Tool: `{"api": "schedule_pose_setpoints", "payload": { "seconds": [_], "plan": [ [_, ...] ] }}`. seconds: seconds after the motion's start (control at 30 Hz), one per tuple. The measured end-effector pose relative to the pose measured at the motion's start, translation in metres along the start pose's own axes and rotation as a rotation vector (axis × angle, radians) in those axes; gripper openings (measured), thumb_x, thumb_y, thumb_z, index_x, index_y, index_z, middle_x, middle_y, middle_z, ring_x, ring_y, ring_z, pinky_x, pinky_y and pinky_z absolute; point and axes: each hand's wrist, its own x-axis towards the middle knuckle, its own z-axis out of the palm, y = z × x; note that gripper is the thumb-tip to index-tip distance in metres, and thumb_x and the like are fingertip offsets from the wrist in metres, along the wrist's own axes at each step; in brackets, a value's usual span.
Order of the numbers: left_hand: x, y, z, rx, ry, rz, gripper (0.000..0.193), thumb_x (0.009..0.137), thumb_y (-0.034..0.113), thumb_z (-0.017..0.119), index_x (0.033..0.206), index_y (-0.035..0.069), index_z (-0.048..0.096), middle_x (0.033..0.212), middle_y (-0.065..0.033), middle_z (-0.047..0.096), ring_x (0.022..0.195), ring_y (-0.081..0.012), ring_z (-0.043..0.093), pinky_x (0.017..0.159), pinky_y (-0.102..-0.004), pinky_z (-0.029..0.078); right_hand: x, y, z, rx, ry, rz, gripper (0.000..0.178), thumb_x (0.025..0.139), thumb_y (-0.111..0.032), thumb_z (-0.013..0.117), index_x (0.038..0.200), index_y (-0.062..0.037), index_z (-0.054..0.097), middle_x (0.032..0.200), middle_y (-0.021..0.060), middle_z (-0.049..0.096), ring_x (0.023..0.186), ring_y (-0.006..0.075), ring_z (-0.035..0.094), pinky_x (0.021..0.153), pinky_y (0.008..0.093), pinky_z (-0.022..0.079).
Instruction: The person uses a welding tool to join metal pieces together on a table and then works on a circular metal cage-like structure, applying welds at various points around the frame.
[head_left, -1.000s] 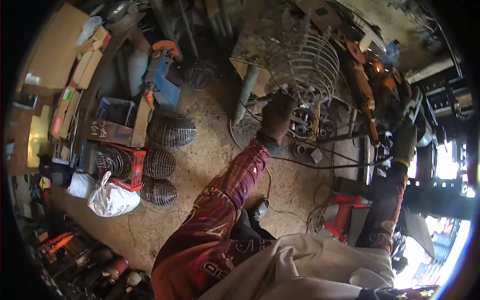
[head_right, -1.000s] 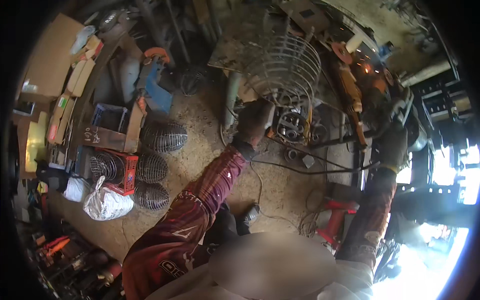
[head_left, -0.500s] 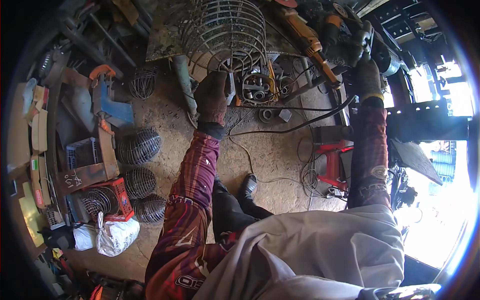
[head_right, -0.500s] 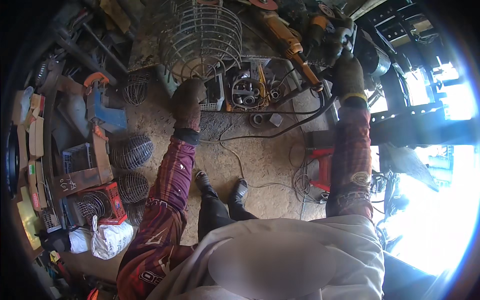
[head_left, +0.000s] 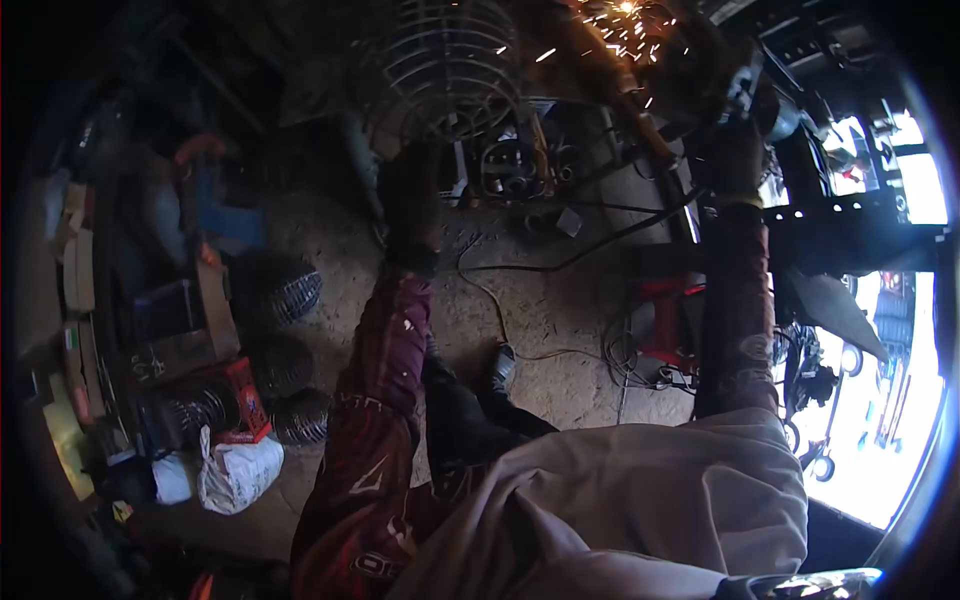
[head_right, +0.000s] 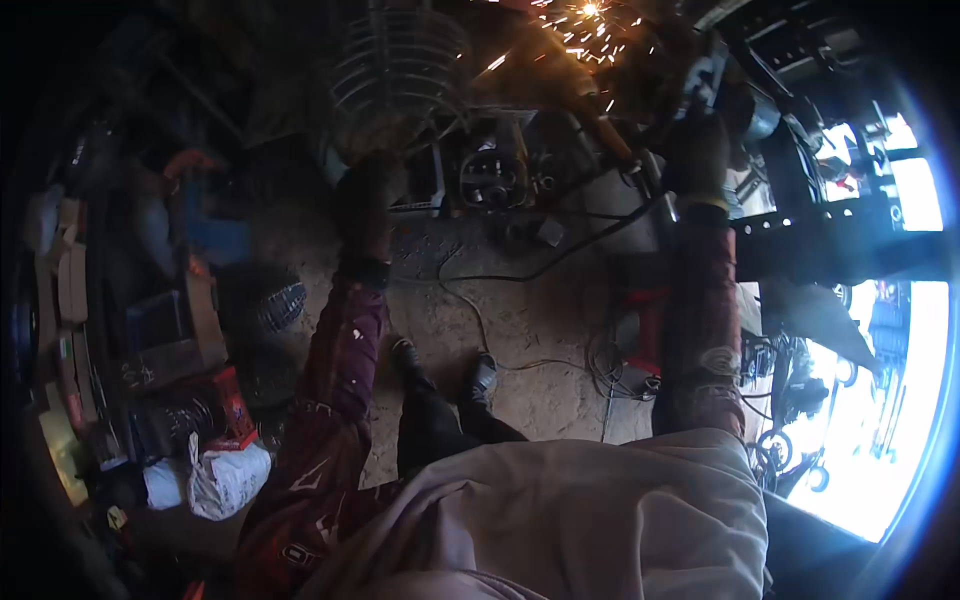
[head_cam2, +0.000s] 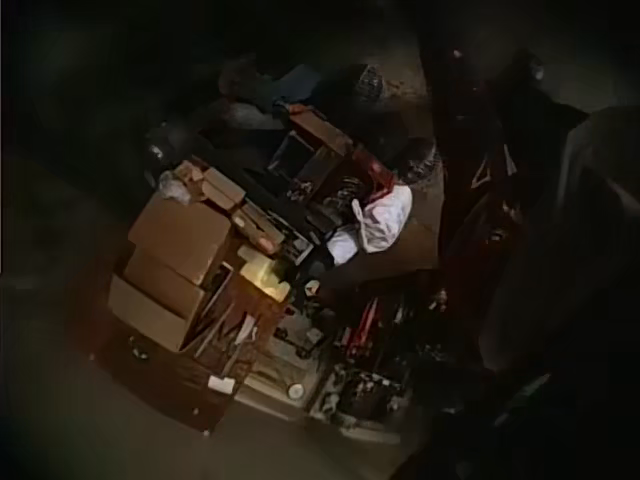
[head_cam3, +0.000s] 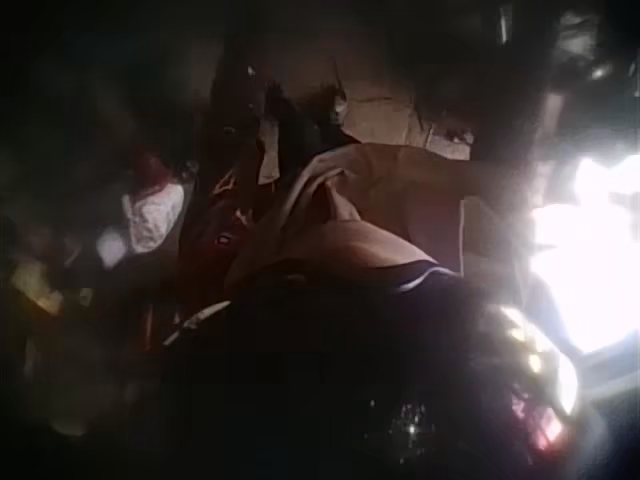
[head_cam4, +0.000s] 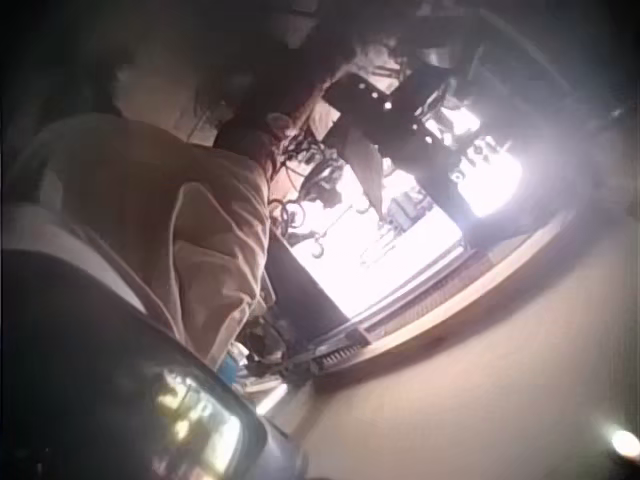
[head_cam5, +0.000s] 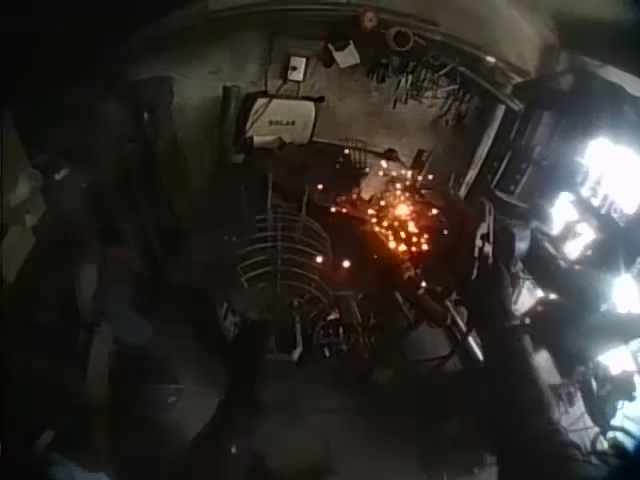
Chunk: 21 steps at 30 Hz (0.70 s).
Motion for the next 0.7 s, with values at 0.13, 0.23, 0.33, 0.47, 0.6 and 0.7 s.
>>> {"api": "schedule_pose_setpoints", "payload": {
  "seconds": [0.13,0.23,0.33,0.47,0.6,0.7],
  "plan": [
    [0.013,0.012,-0.005,-0.102,-0.123,-0.071,0.022,0.085,0.01,0.053,0.103,0.005,0.065,0.097,-0.0136,0.065,0.092,-0.0315,0.062,0.08,-0.0391,0.048,0.013,-0.013,-0.023,0.013,-0.17,0.102,0.03,0.086,-0.02,0.059,0.109,-0.0016,0.061,0.095,0.0163,0.063,0.093,0.0308,0.062,0.071,0.0403,0.054],
    [0.005,-0.009,0.001,-0.168,-0.037,-0.032,0.018,0.089,0.01,0.055,0.105,0.009,0.064,0.1,-0.0121,0.066,0.093,-0.0308,0.063,0.079,-0.0407,0.05,0.026,-0.027,-0.039,0.439,-0.074,0.348,0.029,0.084,-0.021,0.063,0.105,-0.001,0.061,0.095,0.0147,0.064,0.094,0.0306,0.061,0.075,0.0401,0.055],
    [-0.004,-0.007,0.017,-0.333,0.004,-0.196,0.018,0.089,0.01,0.055,0.105,0.009,0.064,0.1,-0.0121,0.066,0.092,-0.0308,0.064,0.078,-0.0397,0.051,0.024,-0.028,-0.043,0.529,-0.07,0.38,0.03,0.081,-0.018,0.067,0.105,-0.0014,0.061,0.095,0.0144,0.064,0.093,0.031,0.062,0.076,0.0398,0.055],
    [-0.005,-0.002,0.019,-0.402,0.012,-0.284,0.019,0.089,0.009,0.055,0.106,0.009,0.064,0.1,-0.0117,0.067,0.093,-0.0306,0.064,0.078,-0.0388,0.051,0.027,-0.026,-0.044,0.341,-0.006,0.259,0.026,0.08,-0.016,0.065,0.102,-0.0037,0.062,0.088,0.0146,0.066,0.086,0.0325,0.065,0.074,0.0425,0.054],
    [0.002,-0.002,0.015,-0.216,-0.08,-0.151,0.018,0.089,0.008,0.055,0.104,0.008,0.065,0.098,-0.0117,0.067,0.091,-0.0309,0.064,0.077,-0.0395,0.051,0.024,-0.024,-0.024,0.557,0.07,0.385,0.025,0.084,-0.021,0.062,0.103,-0.005,0.064,0.084,0.0157,0.068,0.078,0.0315,0.069,0.066,0.0413,0.054],
    [-0.002,-0.005,0.016,-0.464,0.04,-0.202,0.018,0.087,0.008,0.055,0.101,0.007,0.065,0.096,-0.0118,0.066,0.088,-0.031,0.063,0.077,-0.039,0.049,0.023,-0.037,-0.022,1.176,0.084,0.718,0.032,0.085,-0.012,0.068,0.114,-0.0003,0.057,0.09,0.0101,0.065,0.075,0.0201,0.064,0.064,0.032,0.054]
  ]
}}
